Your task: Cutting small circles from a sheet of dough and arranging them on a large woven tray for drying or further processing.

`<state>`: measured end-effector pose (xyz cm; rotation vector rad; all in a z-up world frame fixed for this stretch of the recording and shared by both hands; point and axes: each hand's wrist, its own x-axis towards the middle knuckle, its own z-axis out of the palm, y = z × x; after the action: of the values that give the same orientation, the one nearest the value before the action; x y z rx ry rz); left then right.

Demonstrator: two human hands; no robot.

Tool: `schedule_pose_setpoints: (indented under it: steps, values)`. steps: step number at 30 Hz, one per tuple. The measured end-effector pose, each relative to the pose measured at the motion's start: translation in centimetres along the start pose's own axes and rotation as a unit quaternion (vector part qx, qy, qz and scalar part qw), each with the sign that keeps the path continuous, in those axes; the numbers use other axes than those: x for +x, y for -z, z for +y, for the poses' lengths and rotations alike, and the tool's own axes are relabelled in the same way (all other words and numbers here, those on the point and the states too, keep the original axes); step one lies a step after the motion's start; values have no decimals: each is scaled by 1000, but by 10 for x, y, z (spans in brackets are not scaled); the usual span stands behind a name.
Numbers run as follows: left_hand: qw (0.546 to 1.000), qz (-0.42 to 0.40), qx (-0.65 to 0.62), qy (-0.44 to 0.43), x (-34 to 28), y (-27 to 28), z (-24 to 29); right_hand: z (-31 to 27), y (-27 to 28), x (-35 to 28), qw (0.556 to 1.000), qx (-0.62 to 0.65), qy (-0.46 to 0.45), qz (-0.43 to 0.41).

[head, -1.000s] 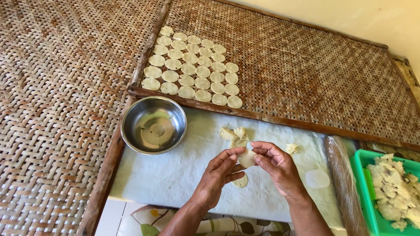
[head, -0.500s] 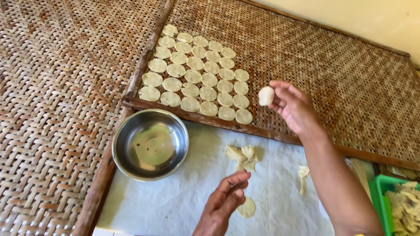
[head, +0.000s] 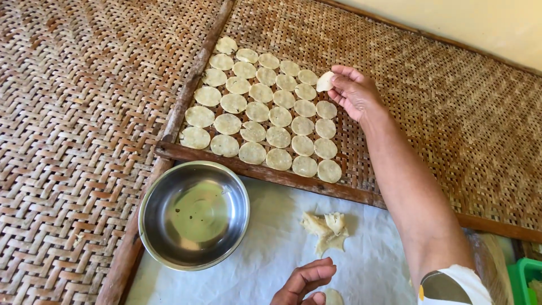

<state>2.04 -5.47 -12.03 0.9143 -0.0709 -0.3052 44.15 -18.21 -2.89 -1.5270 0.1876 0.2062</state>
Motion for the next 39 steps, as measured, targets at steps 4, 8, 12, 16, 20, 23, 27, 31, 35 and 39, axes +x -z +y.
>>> schedule_pose_setpoints:
  steps: [4,8,12,16,20,23,27,31,35,39]
  values:
    - [996,4,6,87,-2,-1,3,7,6,2,999,-43,-25,11]
    - [997,1,4,80,-2,-2,2,7,8,-2,998,-52,-23,12]
    - [995,4,14,102,-2,-5,10,-6,-6,-5,999,-43,-27,19]
    - [997,10,8,81,-2,-4,7,-3,-11,-1,998,-53,-21,-3]
    - [995,4,13,100,-2,-3,5,6,-1,0,996,-81,-31,18]
    - [996,-5,14,90,-3,-6,16,7,5,2,995,-94,-31,29]
    - [995,4,17,96,-4,-7,15,4,5,-3,991,-121,-33,38]
    - [998,0,1,68,-4,-7,11,4,7,-3,987,-150,-31,39]
    - [997,-1,4,73,-4,-7,12,5,9,-1,985,-166,-29,24]
    - [996,1,-5,84,-4,-8,15,2,6,-4,981,-188,-28,27]
